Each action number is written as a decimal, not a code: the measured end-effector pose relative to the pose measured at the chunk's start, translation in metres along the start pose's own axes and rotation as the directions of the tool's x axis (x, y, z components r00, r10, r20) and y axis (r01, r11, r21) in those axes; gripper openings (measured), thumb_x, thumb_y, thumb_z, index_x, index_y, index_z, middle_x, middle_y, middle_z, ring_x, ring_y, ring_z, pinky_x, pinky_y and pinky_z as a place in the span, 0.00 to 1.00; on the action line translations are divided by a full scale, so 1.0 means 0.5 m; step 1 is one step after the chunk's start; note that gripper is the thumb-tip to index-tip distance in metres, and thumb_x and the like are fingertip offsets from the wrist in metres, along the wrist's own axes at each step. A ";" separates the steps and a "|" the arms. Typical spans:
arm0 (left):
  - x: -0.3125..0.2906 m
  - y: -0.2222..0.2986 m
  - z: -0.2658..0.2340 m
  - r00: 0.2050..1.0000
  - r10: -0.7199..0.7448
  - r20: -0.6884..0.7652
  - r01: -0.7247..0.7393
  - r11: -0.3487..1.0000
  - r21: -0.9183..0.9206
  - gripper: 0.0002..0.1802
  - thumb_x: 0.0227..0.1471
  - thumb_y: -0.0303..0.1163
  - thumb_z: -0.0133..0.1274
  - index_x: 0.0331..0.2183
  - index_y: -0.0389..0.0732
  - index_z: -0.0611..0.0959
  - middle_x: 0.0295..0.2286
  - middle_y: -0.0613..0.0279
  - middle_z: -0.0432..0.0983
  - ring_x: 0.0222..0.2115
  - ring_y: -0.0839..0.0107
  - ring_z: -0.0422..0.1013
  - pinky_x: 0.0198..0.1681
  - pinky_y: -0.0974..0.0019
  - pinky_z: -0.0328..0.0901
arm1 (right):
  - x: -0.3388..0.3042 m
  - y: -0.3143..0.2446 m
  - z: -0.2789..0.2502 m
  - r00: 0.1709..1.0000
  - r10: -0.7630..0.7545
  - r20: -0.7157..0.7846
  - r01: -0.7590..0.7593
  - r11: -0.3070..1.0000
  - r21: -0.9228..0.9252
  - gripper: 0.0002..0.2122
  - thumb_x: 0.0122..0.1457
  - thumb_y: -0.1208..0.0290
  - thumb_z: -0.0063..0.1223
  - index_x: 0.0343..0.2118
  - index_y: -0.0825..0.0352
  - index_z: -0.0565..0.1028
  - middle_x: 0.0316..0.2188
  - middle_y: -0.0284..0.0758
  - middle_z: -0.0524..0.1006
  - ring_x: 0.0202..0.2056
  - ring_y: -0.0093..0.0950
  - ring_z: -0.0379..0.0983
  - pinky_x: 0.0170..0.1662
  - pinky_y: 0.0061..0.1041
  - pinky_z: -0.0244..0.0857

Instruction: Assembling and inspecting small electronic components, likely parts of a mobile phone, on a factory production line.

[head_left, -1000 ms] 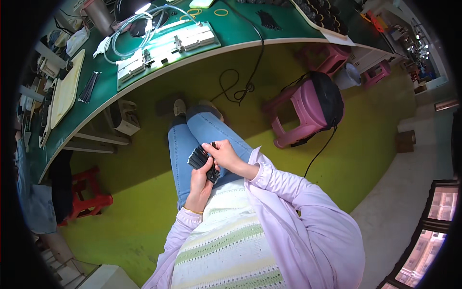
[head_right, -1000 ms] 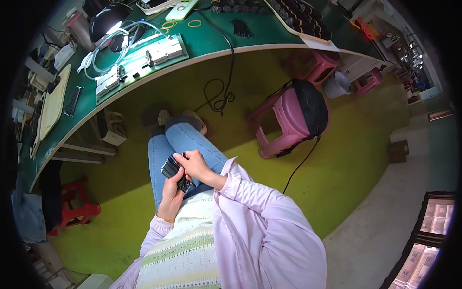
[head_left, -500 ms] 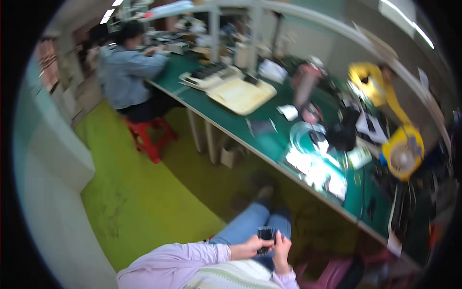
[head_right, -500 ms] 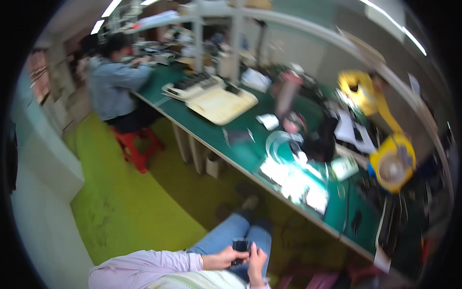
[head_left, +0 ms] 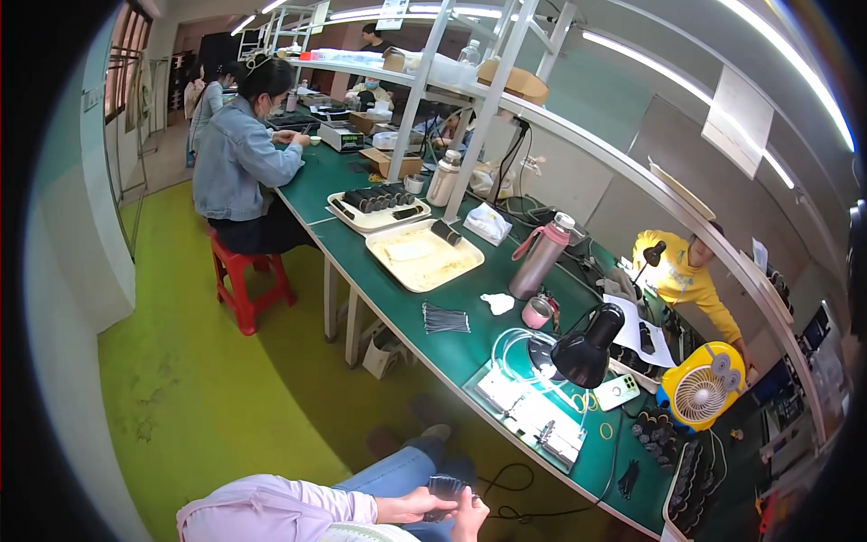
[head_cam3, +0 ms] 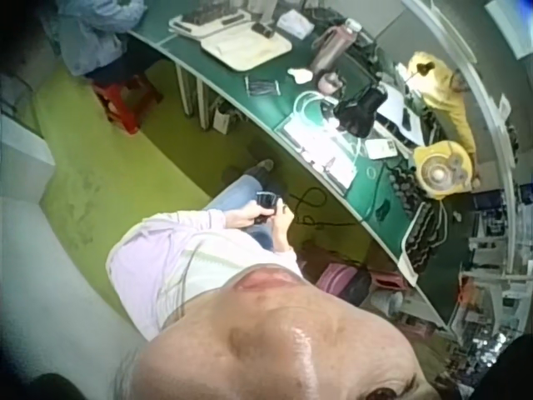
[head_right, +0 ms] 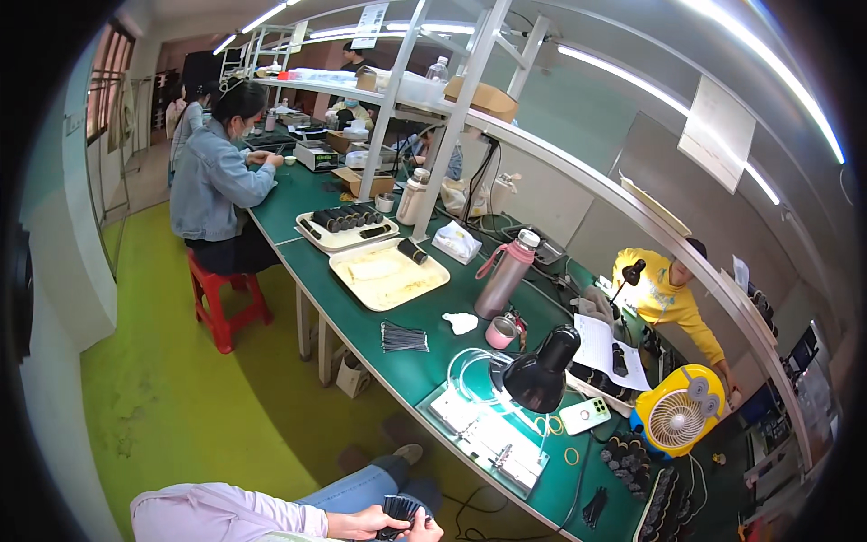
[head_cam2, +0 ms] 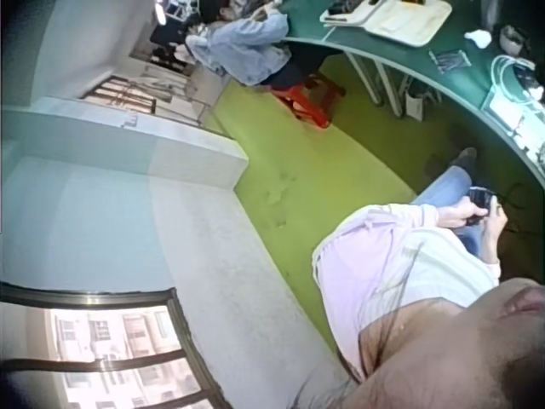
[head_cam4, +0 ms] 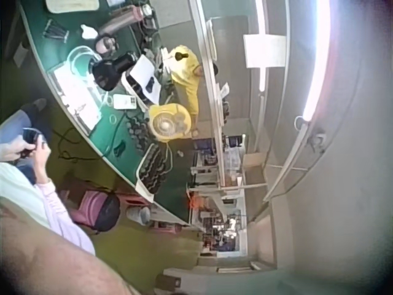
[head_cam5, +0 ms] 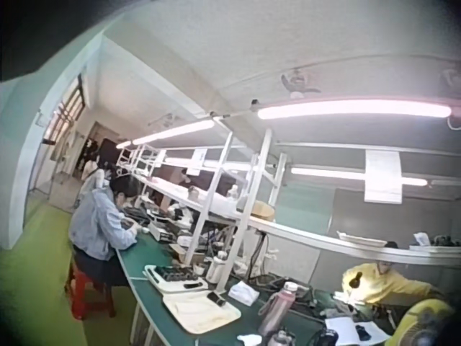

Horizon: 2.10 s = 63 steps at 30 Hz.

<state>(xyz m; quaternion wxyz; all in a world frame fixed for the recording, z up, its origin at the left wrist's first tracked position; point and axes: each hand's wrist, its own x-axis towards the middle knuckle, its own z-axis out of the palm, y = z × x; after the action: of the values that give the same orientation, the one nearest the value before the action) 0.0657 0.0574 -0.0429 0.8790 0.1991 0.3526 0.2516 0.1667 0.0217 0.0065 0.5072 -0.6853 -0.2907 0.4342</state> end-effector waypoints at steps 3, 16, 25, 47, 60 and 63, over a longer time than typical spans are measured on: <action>-0.011 0.007 0.011 1.000 -0.027 -0.014 0.027 1.000 0.002 0.09 0.43 0.23 0.52 0.31 0.37 0.74 0.25 0.61 0.72 0.21 0.75 0.69 0.25 0.76 0.66 | 0.004 0.014 -0.006 1.000 0.003 0.007 -0.003 0.999 0.047 0.15 0.56 0.63 0.42 0.24 0.71 0.73 0.12 0.32 0.70 0.12 0.19 0.60 0.15 0.21 0.53; -0.014 0.009 0.007 0.995 -0.089 -0.039 0.088 0.996 -0.028 0.08 0.44 0.22 0.51 0.32 0.37 0.74 0.24 0.61 0.72 0.22 0.74 0.70 0.25 0.75 0.66 | 0.035 0.067 -0.003 1.000 0.020 0.013 -0.022 0.972 0.234 0.11 0.55 0.71 0.44 0.20 0.70 0.71 0.15 0.27 0.70 0.15 0.14 0.60 0.16 0.14 0.52; 0.006 0.023 0.026 0.997 -0.051 -0.051 0.053 0.998 0.029 0.08 0.43 0.22 0.52 0.31 0.37 0.75 0.23 0.61 0.72 0.21 0.74 0.70 0.25 0.74 0.66 | 0.025 0.005 -0.004 0.993 -0.047 -0.108 0.066 0.982 0.179 0.10 0.54 0.70 0.47 0.23 0.72 0.74 0.13 0.28 0.69 0.12 0.13 0.60 0.14 0.14 0.52; 0.015 0.029 0.059 0.991 0.134 0.010 -0.132 0.987 -0.088 0.05 0.42 0.20 0.51 0.27 0.32 0.74 0.21 0.59 0.71 0.20 0.72 0.69 0.23 0.72 0.66 | 0.060 0.006 -0.012 0.976 -0.217 -0.004 0.215 0.964 0.159 0.10 0.55 0.70 0.44 0.27 0.72 0.72 0.19 0.28 0.70 0.18 0.14 0.61 0.21 0.13 0.54; -0.047 0.006 0.030 0.998 0.062 0.014 -0.059 0.987 -0.146 0.04 0.46 0.22 0.47 0.26 0.29 0.73 0.22 0.54 0.72 0.22 0.69 0.71 0.24 0.71 0.70 | 0.005 -0.091 -0.040 0.624 -0.763 0.166 0.725 0.488 -0.486 0.10 0.45 0.77 0.50 0.34 0.66 0.72 0.17 0.36 0.70 0.15 0.26 0.64 0.18 0.24 0.58; -0.059 -0.003 0.027 0.996 0.083 0.039 -0.074 0.981 -0.182 0.05 0.47 0.23 0.47 0.27 0.30 0.73 0.22 0.54 0.72 0.23 0.70 0.71 0.23 0.70 0.69 | -0.008 -0.088 -0.041 0.689 -0.702 0.181 0.681 0.542 -0.492 0.15 0.41 0.80 0.50 0.37 0.65 0.70 0.18 0.37 0.70 0.17 0.29 0.65 0.20 0.26 0.60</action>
<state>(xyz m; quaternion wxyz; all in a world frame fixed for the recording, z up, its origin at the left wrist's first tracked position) 0.0576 0.0369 -0.0191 0.8907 0.1384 0.3000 0.3123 0.1852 0.0234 0.0517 0.4355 -0.6331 -0.6336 0.0896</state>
